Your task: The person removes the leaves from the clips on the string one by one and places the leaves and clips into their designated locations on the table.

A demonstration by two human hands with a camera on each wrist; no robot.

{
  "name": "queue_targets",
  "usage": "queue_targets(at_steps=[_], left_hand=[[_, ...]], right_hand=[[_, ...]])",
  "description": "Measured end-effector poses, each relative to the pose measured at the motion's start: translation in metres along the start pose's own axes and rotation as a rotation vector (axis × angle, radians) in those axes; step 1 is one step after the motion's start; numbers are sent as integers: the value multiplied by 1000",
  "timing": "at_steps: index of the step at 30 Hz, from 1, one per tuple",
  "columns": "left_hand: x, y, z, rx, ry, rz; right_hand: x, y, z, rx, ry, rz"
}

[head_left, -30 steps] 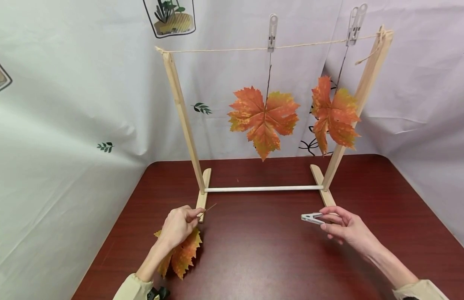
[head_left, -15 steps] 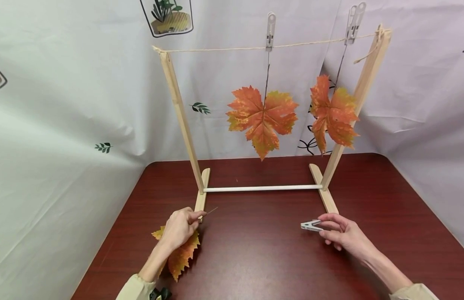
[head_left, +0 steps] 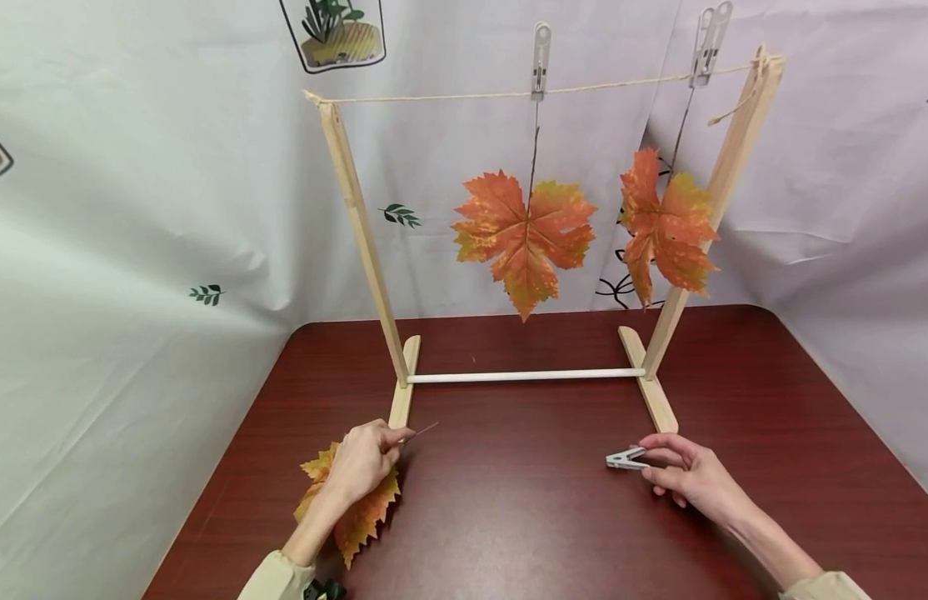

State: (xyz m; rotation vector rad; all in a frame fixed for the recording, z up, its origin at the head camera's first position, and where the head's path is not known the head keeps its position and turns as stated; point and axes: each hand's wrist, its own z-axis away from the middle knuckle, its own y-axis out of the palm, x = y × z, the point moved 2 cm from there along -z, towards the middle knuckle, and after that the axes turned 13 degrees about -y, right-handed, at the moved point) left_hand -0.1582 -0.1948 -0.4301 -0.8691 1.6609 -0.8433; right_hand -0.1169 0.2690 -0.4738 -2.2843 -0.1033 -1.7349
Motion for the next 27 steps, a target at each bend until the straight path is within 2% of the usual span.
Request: queue_targets(at_steps=[4, 11, 22, 27], left_hand=[[0, 4, 1, 14, -25, -15], [1, 9, 2, 1, -24, -38], [3, 14, 5, -7, 3, -4], [4, 16, 6, 7, -8, 7]], right_hand=[[-2, 0, 1, 2, -5, 14], [-3, 1, 2, 5, -21, 24], [-5, 3, 4, -22, -14, 58], [-6, 4, 5, -35, -12, 72]])
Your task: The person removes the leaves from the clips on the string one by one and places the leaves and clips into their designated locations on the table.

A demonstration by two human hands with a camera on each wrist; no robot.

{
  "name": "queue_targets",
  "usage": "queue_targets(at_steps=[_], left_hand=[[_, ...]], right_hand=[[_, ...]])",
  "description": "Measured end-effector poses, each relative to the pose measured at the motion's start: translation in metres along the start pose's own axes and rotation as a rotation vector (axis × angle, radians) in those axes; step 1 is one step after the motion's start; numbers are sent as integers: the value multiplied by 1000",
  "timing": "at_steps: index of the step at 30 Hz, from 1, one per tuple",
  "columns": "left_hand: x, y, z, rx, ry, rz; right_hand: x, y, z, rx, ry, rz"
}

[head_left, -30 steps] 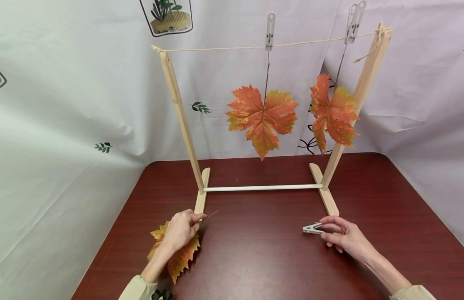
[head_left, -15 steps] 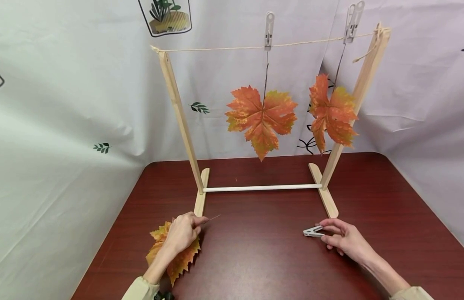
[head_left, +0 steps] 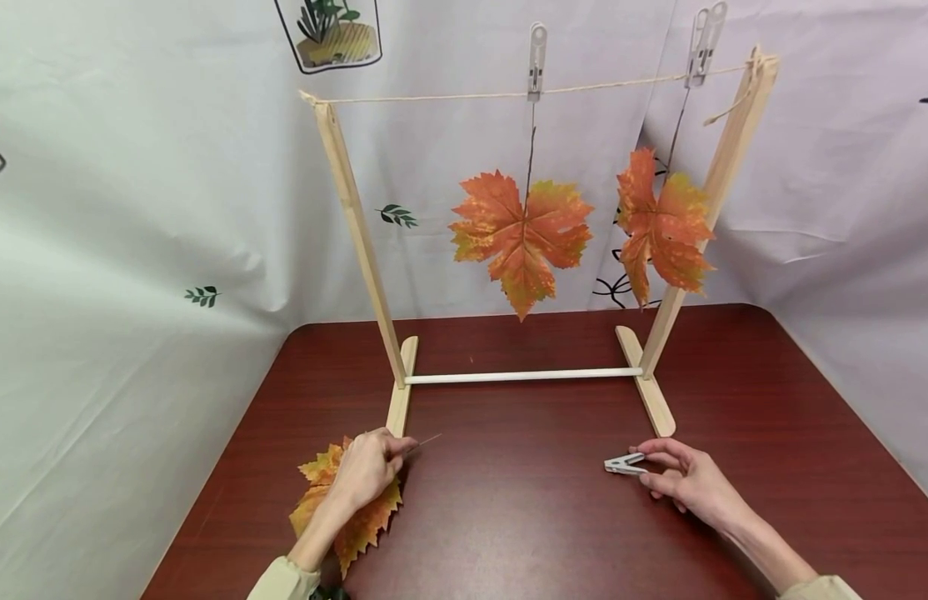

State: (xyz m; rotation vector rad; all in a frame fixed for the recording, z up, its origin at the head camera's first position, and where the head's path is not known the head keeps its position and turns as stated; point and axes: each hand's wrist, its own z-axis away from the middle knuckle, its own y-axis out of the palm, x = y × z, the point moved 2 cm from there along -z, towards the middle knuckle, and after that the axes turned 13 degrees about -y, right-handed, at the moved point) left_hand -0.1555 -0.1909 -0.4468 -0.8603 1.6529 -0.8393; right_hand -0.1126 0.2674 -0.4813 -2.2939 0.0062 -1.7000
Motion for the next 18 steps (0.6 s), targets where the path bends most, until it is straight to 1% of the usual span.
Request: queue_targets(at_steps=[4, 18], left_hand=[[0, 1, 0, 16, -2, 11], [1, 3, 1, 22, 5, 26]], right_hand=[[0, 1, 0, -17, 13, 18], [0, 2, 0, -30, 23, 41]])
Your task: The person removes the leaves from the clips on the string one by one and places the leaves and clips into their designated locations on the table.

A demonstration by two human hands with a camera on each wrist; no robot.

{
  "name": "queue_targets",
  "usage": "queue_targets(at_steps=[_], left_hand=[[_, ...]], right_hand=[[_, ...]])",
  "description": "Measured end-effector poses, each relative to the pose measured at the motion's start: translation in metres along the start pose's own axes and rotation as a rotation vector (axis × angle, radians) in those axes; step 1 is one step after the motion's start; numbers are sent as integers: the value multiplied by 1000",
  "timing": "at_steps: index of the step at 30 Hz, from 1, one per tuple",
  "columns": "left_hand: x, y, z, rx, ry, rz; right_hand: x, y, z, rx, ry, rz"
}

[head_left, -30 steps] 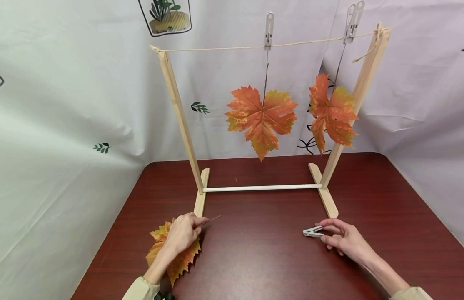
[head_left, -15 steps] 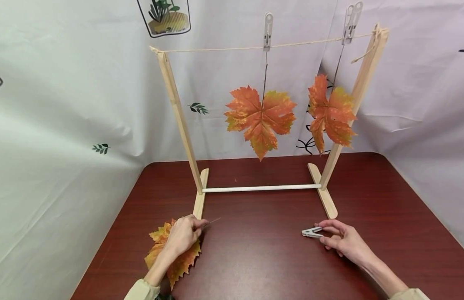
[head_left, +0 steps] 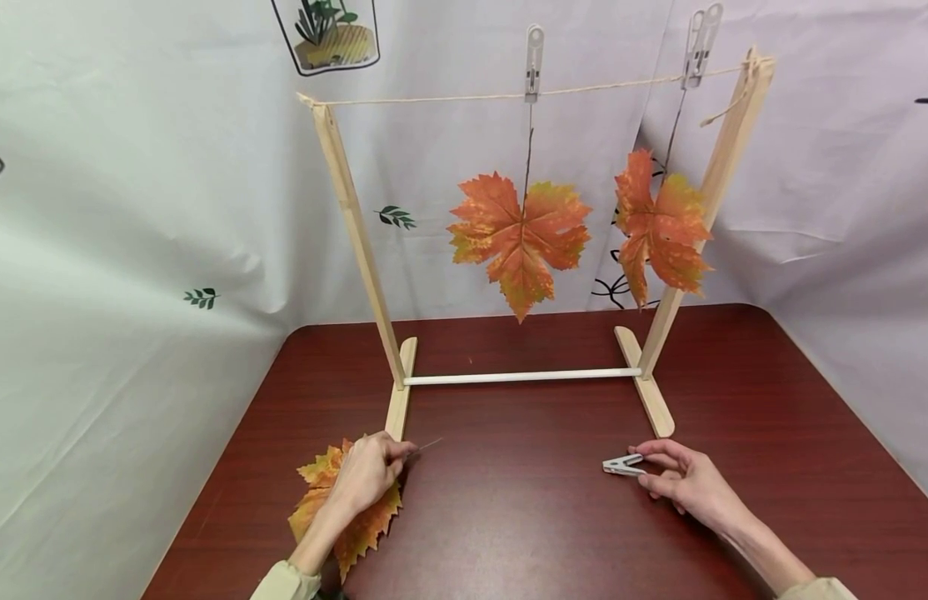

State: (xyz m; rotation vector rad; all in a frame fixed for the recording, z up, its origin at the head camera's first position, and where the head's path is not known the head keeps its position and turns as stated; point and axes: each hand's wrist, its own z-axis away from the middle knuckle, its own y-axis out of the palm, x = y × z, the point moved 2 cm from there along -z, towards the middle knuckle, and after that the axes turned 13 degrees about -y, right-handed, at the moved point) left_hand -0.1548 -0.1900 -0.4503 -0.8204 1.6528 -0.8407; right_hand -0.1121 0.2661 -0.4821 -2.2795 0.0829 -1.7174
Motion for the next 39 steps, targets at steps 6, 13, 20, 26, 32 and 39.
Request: queue_targets(at_steps=[6, 13, 20, 26, 32, 39], left_hand=[[-1, 1, 1, 17, 4, 7], [0, 1, 2, 25, 10, 20], [1, 3, 2, 13, 26, 19], [-1, 2, 0, 11, 6, 6], [-6, -1, -1, 15, -43, 34], [-15, -6, -5, 14, -23, 59]], right_hand=[[1, 1, 1, -3, -29, -3], [2, 1, 2, 0, -44, 3], [2, 0, 1, 11, -47, -3], [2, -2, 1, 38, -50, -30], [5, -1, 2, 10, -10, -1], [19, -7, -2, -79, 54, 108]])
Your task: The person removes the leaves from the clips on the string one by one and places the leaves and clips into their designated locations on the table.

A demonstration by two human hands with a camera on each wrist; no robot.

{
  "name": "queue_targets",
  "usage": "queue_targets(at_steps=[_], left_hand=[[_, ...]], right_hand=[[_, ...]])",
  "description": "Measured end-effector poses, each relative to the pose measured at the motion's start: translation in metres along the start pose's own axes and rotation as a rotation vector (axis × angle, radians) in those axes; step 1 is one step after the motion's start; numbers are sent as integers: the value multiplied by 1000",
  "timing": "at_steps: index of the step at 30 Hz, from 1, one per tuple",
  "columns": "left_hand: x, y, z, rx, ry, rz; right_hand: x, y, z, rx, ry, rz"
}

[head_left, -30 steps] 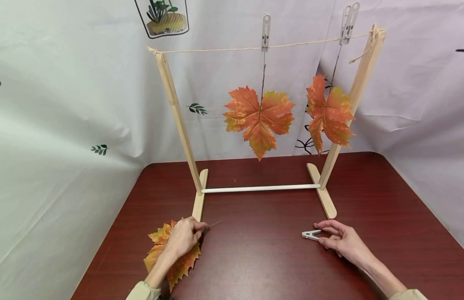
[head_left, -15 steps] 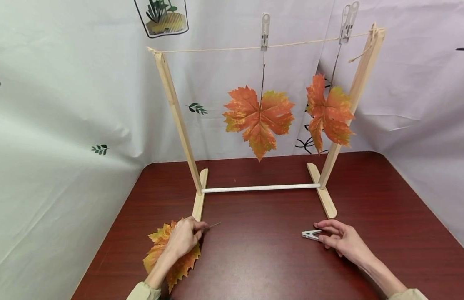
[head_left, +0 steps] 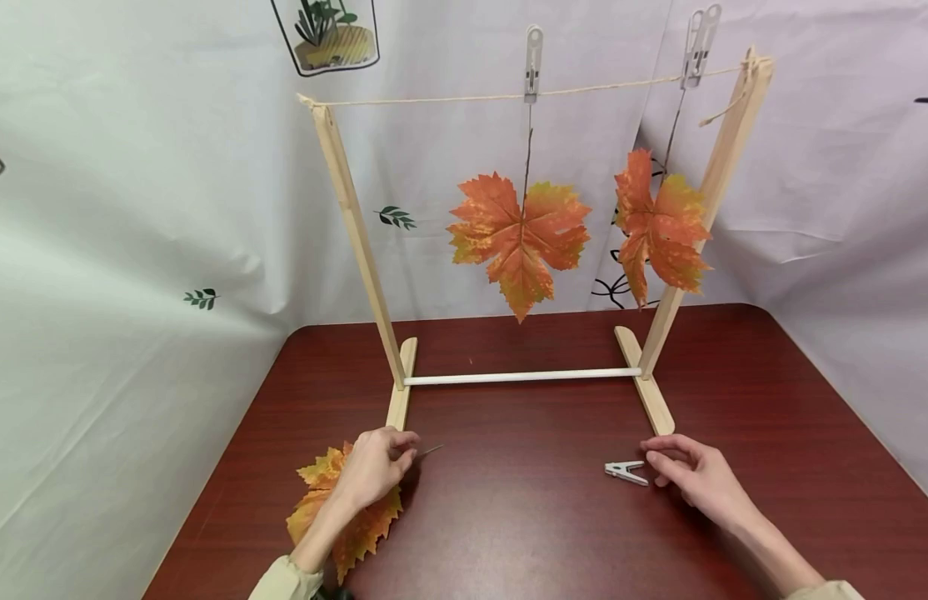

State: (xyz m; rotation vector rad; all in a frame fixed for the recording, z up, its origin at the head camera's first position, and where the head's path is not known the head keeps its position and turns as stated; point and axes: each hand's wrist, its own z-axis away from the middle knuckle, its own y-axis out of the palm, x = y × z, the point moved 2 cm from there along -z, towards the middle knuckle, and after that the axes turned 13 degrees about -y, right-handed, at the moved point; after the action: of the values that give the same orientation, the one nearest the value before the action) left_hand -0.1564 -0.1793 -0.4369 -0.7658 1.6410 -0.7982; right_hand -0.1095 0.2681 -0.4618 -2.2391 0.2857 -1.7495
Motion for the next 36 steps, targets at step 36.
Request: queue_targets(at_steps=[36], left_hand=[[-134, -73, -83, -218, 219, 477]], right_hand=[[165, -30, -78, 104, -560, 274]])
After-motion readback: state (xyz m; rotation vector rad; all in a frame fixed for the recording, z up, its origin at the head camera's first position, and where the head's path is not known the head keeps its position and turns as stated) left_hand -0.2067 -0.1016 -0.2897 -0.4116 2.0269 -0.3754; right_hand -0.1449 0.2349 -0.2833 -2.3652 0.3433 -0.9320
